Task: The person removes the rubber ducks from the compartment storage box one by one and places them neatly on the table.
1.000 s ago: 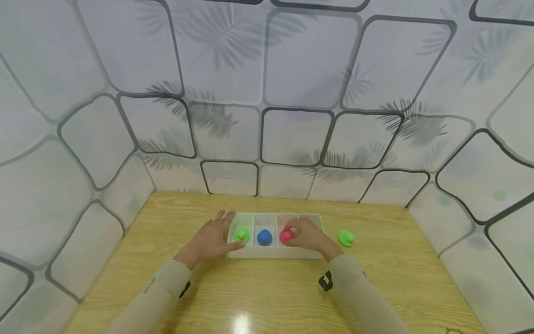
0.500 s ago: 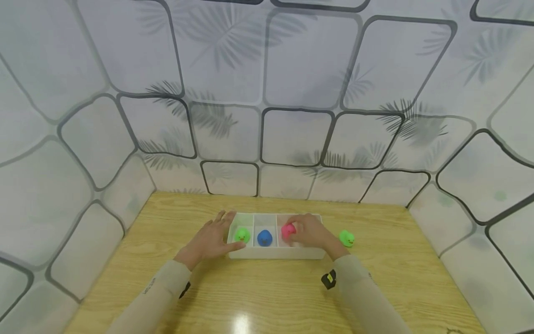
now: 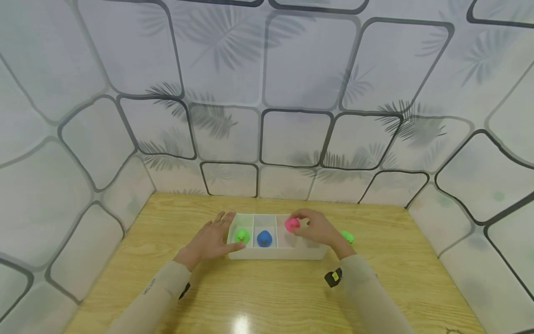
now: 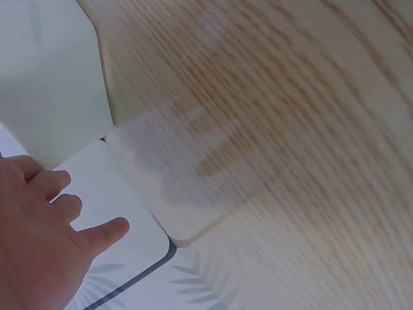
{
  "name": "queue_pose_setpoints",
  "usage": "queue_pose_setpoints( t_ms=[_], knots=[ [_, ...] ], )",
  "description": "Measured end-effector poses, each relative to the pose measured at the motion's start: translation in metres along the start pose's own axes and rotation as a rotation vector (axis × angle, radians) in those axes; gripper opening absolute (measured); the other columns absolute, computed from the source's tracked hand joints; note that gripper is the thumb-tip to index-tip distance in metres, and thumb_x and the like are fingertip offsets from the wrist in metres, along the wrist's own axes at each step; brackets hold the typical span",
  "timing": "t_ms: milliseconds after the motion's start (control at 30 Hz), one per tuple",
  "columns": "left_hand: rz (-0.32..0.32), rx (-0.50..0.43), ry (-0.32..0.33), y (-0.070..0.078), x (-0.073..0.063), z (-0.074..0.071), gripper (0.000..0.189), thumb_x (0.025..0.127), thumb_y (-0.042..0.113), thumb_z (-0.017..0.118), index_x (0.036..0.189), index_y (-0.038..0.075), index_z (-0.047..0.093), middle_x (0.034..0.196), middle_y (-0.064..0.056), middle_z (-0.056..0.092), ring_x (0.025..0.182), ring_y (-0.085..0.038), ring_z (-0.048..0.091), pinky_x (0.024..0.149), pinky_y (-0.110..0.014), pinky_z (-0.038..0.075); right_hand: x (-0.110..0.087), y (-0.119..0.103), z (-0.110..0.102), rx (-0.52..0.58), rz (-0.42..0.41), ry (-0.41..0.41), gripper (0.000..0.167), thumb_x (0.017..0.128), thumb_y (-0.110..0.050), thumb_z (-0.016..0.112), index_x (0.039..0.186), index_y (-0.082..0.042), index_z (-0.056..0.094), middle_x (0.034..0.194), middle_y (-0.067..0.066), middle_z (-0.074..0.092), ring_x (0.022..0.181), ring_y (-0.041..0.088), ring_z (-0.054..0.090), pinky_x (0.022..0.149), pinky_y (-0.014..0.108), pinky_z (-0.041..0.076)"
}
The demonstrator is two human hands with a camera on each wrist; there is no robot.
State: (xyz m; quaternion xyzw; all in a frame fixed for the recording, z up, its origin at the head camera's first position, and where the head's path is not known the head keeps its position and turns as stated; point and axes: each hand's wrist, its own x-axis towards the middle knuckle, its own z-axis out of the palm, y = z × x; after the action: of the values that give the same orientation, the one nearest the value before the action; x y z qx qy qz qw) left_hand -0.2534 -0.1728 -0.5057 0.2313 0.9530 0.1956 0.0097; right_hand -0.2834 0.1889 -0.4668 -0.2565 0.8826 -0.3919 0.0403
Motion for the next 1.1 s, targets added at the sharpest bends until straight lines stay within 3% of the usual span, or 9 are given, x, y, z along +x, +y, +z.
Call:
queue_pose_setpoints(
  t_ms=[167, 500, 700, 1100],
  knots=[
    [-0.007, -0.004, -0.008, 0.002, -0.001, -0.001, 0.108, 0.087, 0.081, 0.049, 0.163, 0.010, 0.016, 0.165, -0.014, 0.024, 0.154, -0.036, 0.014, 0.114, -0.066, 0.026, -0.004, 0.001, -0.009, 0.107, -0.015, 0.007, 0.033, 0.090, -0.019, 0.077, 0.121, -0.011, 0.069, 0.118, 0.007, 0.068, 0.104, 0.026, 0.067, 0.081, 0.035, 0.057],
    [-0.002, -0.001, -0.001, 0.001, -0.001, -0.001, 0.108, 0.088, 0.080, 0.049, 0.163, 0.010, 0.016, 0.165, -0.016, 0.024, 0.153, -0.038, 0.014, 0.113, -0.067, 0.026, -0.012, 0.006, -0.019, 0.271, 0.010, 0.029, 0.036, 0.091, -0.011, 0.076, 0.125, -0.004, 0.068, 0.124, 0.017, 0.066, 0.109, 0.034, 0.065, 0.084, 0.031, 0.057],
    [-0.001, 0.002, 0.000, 0.001, -0.001, 0.000, 0.107, 0.088, 0.080, 0.049, 0.163, 0.011, 0.015, 0.165, -0.017, 0.024, 0.153, -0.037, 0.014, 0.114, -0.066, 0.025, -0.016, 0.017, -0.023, 0.308, 0.035, 0.061, 0.036, 0.090, -0.012, 0.077, 0.125, -0.006, 0.069, 0.125, 0.017, 0.065, 0.112, 0.035, 0.064, 0.085, 0.031, 0.058],
    [0.003, 0.000, -0.001, 0.001, -0.001, 0.000, 0.109, 0.087, 0.082, 0.048, 0.163, 0.011, 0.013, 0.165, -0.017, 0.023, 0.153, -0.038, 0.013, 0.114, -0.066, 0.026, -0.029, 0.027, -0.036, 0.271, 0.085, 0.100, 0.039, 0.091, -0.018, 0.077, 0.128, -0.007, 0.068, 0.128, 0.016, 0.065, 0.116, 0.036, 0.063, 0.088, 0.032, 0.057]
  ],
)
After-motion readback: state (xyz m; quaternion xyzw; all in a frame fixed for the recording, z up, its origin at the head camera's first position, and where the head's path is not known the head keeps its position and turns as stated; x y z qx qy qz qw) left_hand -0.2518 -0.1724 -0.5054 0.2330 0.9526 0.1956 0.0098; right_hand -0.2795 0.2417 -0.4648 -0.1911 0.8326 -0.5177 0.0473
